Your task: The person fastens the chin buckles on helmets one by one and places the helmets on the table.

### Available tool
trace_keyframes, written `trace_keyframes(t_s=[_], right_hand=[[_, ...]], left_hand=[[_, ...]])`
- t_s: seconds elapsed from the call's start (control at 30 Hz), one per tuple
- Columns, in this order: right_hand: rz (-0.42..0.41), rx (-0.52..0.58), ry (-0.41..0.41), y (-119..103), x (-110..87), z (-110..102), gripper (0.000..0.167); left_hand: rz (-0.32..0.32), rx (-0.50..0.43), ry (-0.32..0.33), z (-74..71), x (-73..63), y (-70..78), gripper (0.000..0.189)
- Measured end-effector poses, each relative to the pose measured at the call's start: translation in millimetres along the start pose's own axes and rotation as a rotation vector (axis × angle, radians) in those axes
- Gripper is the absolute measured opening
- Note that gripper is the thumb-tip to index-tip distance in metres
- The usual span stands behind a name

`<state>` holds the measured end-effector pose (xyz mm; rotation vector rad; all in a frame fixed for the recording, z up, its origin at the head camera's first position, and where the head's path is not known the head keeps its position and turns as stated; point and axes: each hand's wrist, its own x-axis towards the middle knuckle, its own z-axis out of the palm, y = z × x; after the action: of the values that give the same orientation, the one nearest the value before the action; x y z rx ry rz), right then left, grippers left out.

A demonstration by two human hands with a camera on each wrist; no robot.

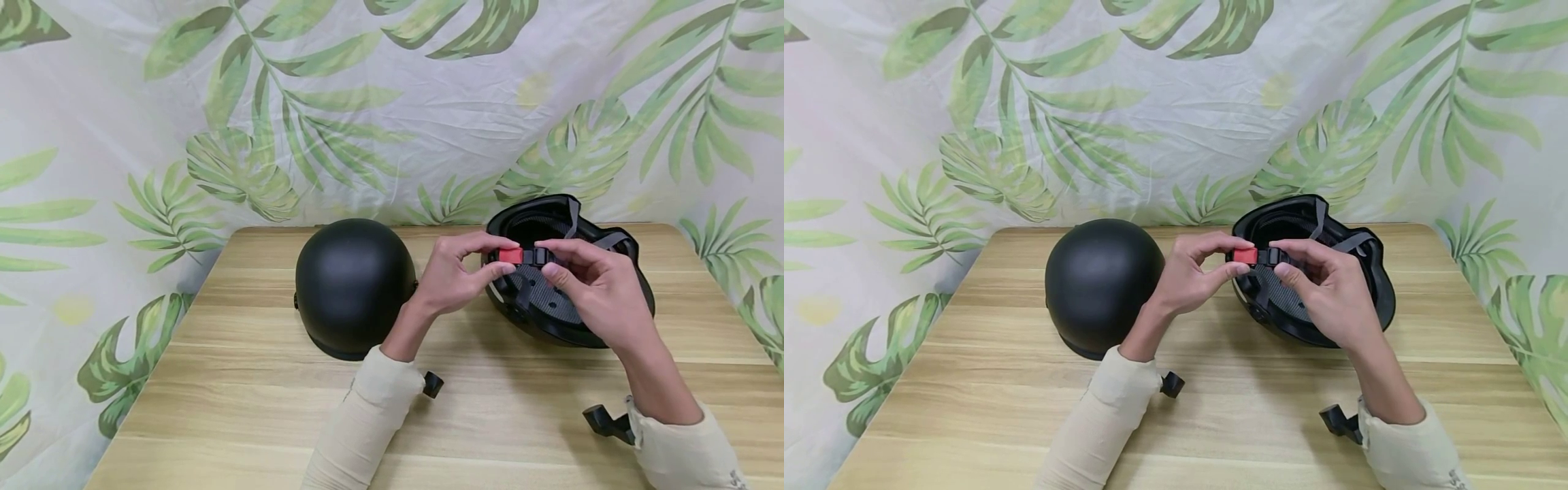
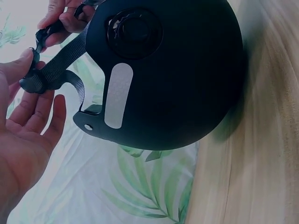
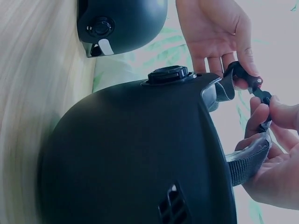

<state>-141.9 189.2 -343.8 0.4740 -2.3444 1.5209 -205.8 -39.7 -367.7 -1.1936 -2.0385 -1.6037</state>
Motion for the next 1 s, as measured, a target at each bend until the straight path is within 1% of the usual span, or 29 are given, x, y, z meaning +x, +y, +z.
trace_keyframes(t_s=[0.2,0.3,0.47,0.57,0.67,0.8,1.0], right_hand=[[0.016,0.012,0.002,0.6,-0.7,0.1,0.03],[0.024,0.015,0.002,0.0,-0.5,0.0,0.03],[0.037,0.032,0.003,-1.4,-0.4,-0.5,0.03],[0.04,0.037,0.001,-1.5,-0.6,-0.4,0.031],[0.039,0.046,0.003,-1.1,-0.7,0.3,0.031],[0.032,0.057,0.008,-1.6,-0.8,2.3,0.029],[0.023,0.045,0.019,-3.1,-1.6,5.0,0.029]], left_hand=[[-0.049,-0.081,0.012,2.5,-0.2,2.3,0.029],[-0.081,-0.111,0.006,1.4,0.6,3.8,0.03],[-0.137,-0.113,-0.035,-3.4,1.2,5.2,0.034],[-0.16,-0.097,-0.031,-5.6,0.9,5.8,0.034],[-0.153,-0.076,-0.014,-6.5,0.6,5.5,0.032],[-0.106,-0.054,-0.003,-6.4,0.5,5.1,0.029],[-0.053,-0.077,0.016,-2.5,0.6,5.0,0.028]])
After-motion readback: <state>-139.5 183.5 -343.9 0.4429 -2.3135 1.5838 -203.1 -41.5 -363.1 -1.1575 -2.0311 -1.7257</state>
